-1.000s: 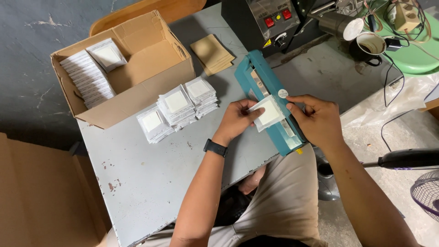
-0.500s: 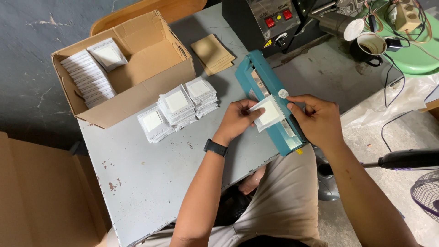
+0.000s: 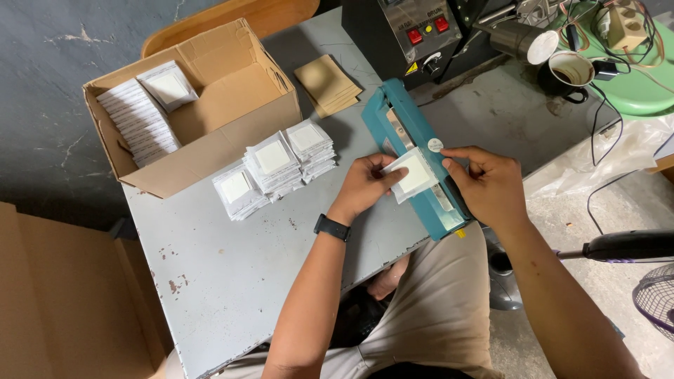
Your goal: Sealing small white coffee packets using a manual heat sealer and organizing them into stacks.
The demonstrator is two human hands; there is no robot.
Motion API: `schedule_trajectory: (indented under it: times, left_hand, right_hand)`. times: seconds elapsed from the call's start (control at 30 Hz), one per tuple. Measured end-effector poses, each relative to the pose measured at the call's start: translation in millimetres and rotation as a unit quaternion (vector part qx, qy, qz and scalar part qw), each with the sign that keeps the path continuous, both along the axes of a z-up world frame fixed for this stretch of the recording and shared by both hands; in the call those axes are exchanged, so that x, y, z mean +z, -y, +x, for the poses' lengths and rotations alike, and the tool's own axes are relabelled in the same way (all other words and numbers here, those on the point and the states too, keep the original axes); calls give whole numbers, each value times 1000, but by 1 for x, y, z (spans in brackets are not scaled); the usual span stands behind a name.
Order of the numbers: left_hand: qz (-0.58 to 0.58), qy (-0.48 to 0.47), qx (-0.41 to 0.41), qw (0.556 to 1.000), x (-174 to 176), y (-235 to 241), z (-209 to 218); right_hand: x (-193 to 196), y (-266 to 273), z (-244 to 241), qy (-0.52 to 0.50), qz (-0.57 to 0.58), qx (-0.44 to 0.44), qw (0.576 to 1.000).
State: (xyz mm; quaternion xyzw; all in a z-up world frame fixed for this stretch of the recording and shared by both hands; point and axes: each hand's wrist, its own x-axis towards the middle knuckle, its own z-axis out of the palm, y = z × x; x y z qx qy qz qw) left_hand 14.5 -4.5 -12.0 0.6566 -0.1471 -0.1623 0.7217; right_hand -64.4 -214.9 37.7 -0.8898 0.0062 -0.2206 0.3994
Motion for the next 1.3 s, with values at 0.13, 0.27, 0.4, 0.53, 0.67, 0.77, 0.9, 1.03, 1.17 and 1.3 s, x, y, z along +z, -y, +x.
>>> schedule_trajectory:
  times: [0.13,0.27,0.4,0.53,0.67,0.77,0.9,1.03,1.17,1.3]
  left_hand:
    - [-4,-2,0,1000,4,-1,-3]
    - [-6,-9,-1,1000,3,0,-2]
    - [4,-8,-3,1000,5,0,-3]
    - [7,-4,-3,1000,2,2,-2]
    - [9,-3,1,1000,-1,1,-1]
    - [9,2,4,1000,3,1,-1]
    - [66,-21,-27,997,11,-2,-2]
    - [65,-8,-21,998,10,-3,-1]
    - [70,17,-19,997,6,-4,0]
    - [39,32,-24,998,-5,-4,4]
  right_hand:
    - [1,-2,-2,5,5,-5,1000]
    - [-1,-1,-2,21,-2,-2,1000]
    - [-2,3,1,33,-17,-3,999]
    - [1,7,0,130,-118,-40,984]
    - [7,8,-1,249,-183,-54,949]
    - [17,12,-1,277,-168,-43,945]
    - [36,5,-4,277,-162,-39,946]
    - [44,5,-1,274,-174,-25,946]
    - [42,6,-2,267,-195,-19,944]
    - [37,7,-2,268,-193,-16,944]
